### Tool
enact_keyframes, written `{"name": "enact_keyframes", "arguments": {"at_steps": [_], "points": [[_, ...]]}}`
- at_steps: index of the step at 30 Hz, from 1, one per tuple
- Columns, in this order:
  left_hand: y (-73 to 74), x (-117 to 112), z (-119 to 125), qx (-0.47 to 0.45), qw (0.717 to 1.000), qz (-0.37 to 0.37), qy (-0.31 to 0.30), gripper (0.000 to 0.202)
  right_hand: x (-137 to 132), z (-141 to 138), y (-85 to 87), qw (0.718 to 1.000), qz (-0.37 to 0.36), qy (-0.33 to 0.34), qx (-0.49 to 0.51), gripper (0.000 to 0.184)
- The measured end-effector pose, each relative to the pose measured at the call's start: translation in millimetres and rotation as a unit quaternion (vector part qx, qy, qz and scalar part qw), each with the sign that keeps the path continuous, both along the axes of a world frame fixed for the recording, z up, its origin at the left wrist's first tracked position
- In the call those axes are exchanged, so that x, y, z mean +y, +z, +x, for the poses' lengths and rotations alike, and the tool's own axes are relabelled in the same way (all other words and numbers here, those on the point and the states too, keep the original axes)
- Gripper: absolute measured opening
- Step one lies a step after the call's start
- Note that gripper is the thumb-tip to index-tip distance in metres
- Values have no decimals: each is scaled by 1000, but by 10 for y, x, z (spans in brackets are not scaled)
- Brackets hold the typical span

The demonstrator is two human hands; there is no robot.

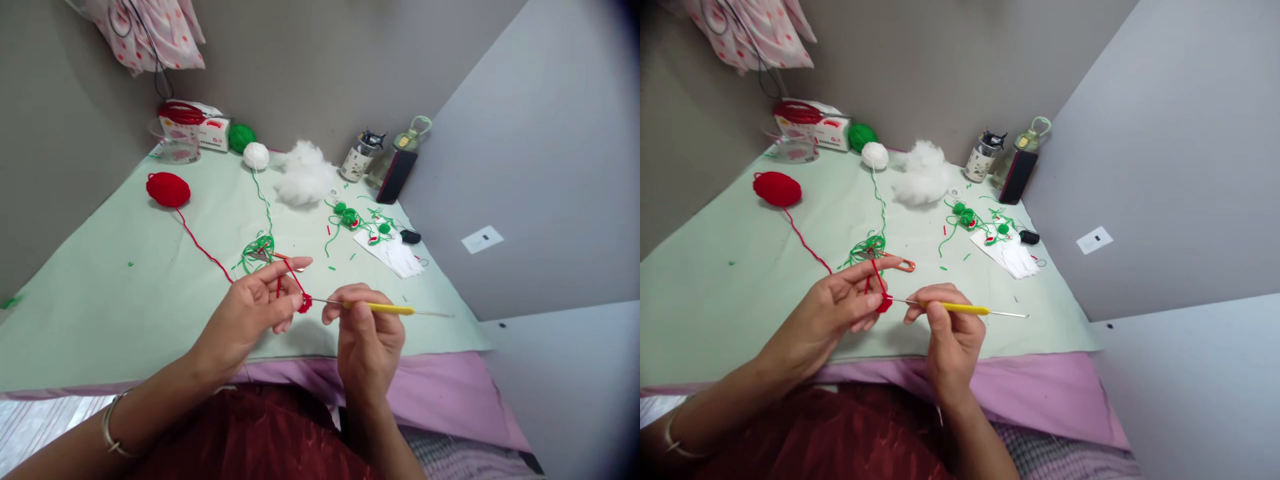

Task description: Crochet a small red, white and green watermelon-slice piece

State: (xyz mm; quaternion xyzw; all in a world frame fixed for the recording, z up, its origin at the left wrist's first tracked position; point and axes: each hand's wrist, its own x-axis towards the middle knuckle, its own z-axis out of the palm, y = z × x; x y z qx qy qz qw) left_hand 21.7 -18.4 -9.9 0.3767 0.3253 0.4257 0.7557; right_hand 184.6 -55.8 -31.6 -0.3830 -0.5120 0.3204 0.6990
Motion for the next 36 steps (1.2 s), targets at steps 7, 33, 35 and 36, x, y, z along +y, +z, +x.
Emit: {"name": "enact_keyframes", "arguments": {"at_steps": [7,33,35,36], "points": [[-52,-26,37,36,998,45,6,41,38,-59,-32,998,26,-13,-61,18],[-32,72,13,-75,991,-28,-108,52,62,54,89,994,-42,36,93,14],[-43,85,-1,-86,988,-39,-120,52,74,75,108,993,-50,40,102,15],[-51,91,-8,-91,987,-44,-128,52,82,88,115,992,-56,42,107,15]]}}
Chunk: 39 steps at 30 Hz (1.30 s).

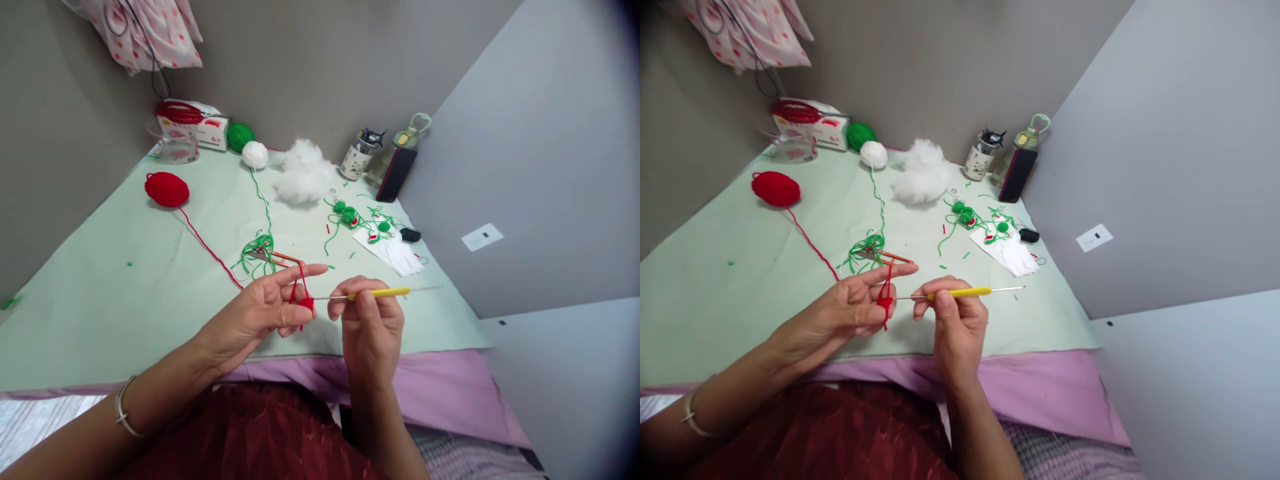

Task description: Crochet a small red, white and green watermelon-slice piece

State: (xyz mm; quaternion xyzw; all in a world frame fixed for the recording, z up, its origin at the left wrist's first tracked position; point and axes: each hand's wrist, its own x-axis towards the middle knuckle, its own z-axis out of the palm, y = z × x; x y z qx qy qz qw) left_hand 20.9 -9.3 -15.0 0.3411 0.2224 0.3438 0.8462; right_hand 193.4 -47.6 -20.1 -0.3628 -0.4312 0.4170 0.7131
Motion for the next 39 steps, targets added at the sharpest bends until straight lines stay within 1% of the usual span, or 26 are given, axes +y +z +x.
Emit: {"name": "enact_keyframes", "arguments": {"at_steps": [3,6,10,13,16,18,20,22,24,26,28,30,32,35,39], "points": [[-23,-3,0,-14,1000,-7,-7,49,19,24,4,999,-27,21,22,17],[-21,-41,47,8,999,18,34,44,19,-5,-32,999,-30,32,14,18],[-6,-90,105,76,989,75,105,44,3,-89,-104,994,27,-17,-102,12],[-22,-90,89,105,981,98,132,42,8,-109,-112,986,40,-36,-159,16],[-34,-61,55,113,974,131,143,24,33,-99,-59,980,42,-37,-189,17],[-13,-20,41,111,973,143,144,13,68,-92,-2,978,47,-29,-202,16],[40,47,30,114,974,136,141,10,126,-83,65,975,45,-20,-217,15],[111,146,15,119,975,131,133,11,213,-63,143,970,39,-10,-238,13],[179,269,-5,118,974,144,128,14,322,-30,234,967,29,12,-253,9],[229,396,-23,120,969,166,141,14,442,4,328,960,2,56,-275,14],[257,506,-35,122,963,177,161,14,559,27,399,937,-41,118,-325,17],[263,586,-40,119,963,174,168,15,666,37,424,917,-77,171,-352,11],[251,636,-47,109,966,166,164,19,759,43,397,922,-100,199,-316,15],[205,677,-68,89,972,151,156,23,864,72,301,933,-132,228,-245,27],[109,707,-88,61,983,127,117,30,950,132,159,937,-159,261,-169,35]]}}
